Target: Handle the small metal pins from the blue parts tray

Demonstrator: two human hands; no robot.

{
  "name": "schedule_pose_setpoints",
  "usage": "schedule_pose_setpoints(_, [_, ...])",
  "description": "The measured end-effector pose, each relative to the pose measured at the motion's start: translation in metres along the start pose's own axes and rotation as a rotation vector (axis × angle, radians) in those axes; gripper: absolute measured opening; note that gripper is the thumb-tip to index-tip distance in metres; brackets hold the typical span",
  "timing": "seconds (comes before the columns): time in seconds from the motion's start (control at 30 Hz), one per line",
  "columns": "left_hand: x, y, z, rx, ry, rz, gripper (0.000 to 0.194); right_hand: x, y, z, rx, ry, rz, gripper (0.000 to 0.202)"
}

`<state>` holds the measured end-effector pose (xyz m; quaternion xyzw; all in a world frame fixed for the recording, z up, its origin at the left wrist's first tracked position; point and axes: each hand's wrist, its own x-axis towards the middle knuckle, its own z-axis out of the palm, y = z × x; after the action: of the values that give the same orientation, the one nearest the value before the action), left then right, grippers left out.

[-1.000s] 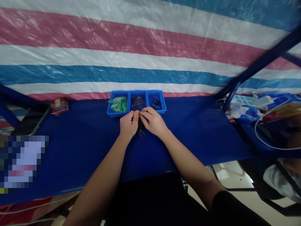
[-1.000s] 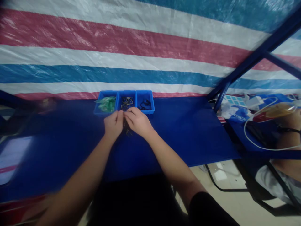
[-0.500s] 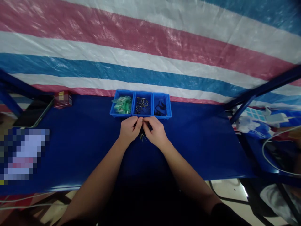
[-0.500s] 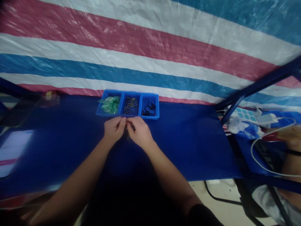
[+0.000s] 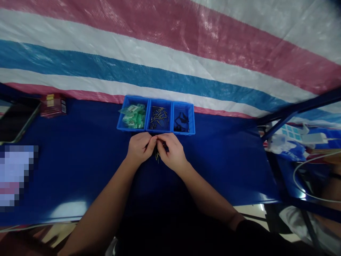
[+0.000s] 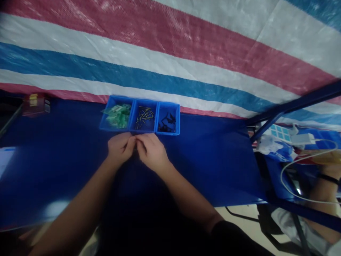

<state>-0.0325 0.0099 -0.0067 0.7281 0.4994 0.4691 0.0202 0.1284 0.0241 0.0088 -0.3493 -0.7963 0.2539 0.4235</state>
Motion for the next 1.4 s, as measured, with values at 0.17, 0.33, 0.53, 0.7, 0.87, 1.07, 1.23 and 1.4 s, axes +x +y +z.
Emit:
schedule_pose_setpoints(0.17, [-0.002,0.005,0.000,-0.001,-0.023,-0.077,0.036,-0.001,-0.001,-0.007,-0.092,-0.034,-0.043,0.016])
schedule_pose_setpoints(0.33, [-0.003,0.012,-0.003,-0.030,-0.036,-0.124,0.034,0.001,-0.012,-0.018,-0.290,-0.089,-0.071,0.018])
schedule_pose_setpoints(0.53, [-0.004,0.013,-0.005,-0.087,-0.031,-0.183,0.034,0.002,-0.018,-0.024,-0.453,-0.152,-0.119,0.024])
schedule_pose_setpoints(0.7, [-0.003,0.012,-0.006,-0.083,-0.001,-0.222,0.025,0.006,-0.016,-0.033,-0.398,-0.064,-0.106,0.022])
schedule_pose_setpoints(0.87, [0.000,0.010,-0.003,-0.035,-0.013,-0.238,0.020,0.008,-0.005,-0.031,-0.249,0.081,-0.025,0.021])
schedule_pose_setpoints(1.07, [0.001,0.013,-0.001,0.043,-0.026,-0.196,0.024,0.005,0.006,-0.023,-0.131,0.231,0.062,0.018])
schedule_pose_setpoints(1.23, [0.000,0.015,-0.001,0.091,-0.017,-0.167,0.027,0.003,0.009,-0.022,-0.192,0.330,0.102,0.014])
schedule_pose_setpoints(1.4, [0.001,0.016,-0.001,0.102,0.027,-0.160,0.028,0.007,0.016,-0.019,-0.301,0.338,0.085,0.018])
